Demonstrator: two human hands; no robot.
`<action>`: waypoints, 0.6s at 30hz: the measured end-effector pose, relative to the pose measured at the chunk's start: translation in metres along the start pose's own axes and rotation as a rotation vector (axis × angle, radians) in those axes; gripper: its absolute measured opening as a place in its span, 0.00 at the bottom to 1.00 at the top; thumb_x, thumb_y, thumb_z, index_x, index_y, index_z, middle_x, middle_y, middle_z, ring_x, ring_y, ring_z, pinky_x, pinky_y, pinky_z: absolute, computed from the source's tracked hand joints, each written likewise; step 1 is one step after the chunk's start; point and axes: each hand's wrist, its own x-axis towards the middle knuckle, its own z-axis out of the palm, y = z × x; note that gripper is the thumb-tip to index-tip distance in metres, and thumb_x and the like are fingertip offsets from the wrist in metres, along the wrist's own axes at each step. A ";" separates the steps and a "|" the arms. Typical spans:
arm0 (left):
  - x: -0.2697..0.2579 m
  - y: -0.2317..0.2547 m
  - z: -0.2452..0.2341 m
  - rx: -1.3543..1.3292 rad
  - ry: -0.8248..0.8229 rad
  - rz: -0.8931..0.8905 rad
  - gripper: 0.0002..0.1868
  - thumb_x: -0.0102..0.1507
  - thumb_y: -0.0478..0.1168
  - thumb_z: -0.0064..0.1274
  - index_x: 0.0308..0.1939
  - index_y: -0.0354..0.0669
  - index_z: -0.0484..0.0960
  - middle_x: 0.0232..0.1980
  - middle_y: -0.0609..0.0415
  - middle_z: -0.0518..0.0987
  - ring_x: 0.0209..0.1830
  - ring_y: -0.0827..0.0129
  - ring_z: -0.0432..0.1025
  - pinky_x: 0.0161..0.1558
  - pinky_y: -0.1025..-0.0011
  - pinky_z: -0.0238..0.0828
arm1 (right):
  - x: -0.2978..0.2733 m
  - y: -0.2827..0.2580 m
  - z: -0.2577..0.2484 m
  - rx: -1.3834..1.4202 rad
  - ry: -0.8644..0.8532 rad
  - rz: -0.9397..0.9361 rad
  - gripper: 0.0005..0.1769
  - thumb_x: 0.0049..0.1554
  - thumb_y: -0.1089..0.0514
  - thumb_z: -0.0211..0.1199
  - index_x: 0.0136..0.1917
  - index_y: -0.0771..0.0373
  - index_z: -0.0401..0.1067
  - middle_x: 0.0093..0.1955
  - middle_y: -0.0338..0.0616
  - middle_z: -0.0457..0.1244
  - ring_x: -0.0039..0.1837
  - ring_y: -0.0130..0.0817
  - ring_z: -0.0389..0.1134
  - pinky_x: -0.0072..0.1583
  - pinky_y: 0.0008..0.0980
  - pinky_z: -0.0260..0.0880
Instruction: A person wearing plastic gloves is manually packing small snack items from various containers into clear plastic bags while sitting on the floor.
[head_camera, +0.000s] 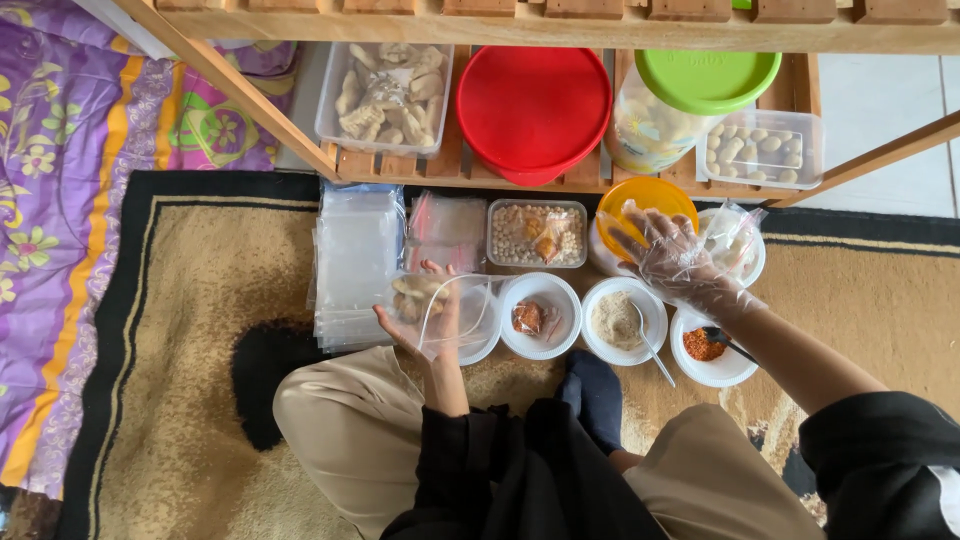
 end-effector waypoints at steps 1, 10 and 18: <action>0.002 0.001 -0.002 -0.001 -0.005 -0.002 0.38 0.49 0.52 0.71 0.51 0.29 0.74 0.54 0.30 0.74 0.56 0.37 0.72 0.67 0.29 0.54 | 0.000 -0.001 -0.001 0.055 -0.158 0.037 0.42 0.54 0.39 0.65 0.80 0.39 0.58 0.76 0.46 0.53 0.69 0.47 0.62 0.63 0.48 0.63; -0.003 0.005 0.003 -0.030 -0.008 0.000 0.34 0.50 0.52 0.71 0.48 0.30 0.75 0.53 0.31 0.75 0.57 0.38 0.72 0.68 0.30 0.52 | 0.000 -0.003 -0.016 0.091 -0.586 0.114 0.50 0.52 0.17 0.48 0.82 0.33 0.47 0.84 0.45 0.43 0.80 0.51 0.50 0.71 0.58 0.53; 0.006 0.016 -0.004 -0.038 0.009 -0.001 0.35 0.49 0.51 0.72 0.48 0.28 0.76 0.52 0.30 0.76 0.56 0.36 0.73 0.67 0.29 0.53 | -0.023 -0.021 -0.012 0.222 -0.625 0.234 0.52 0.54 0.16 0.44 0.84 0.33 0.40 0.87 0.49 0.36 0.84 0.58 0.38 0.76 0.69 0.39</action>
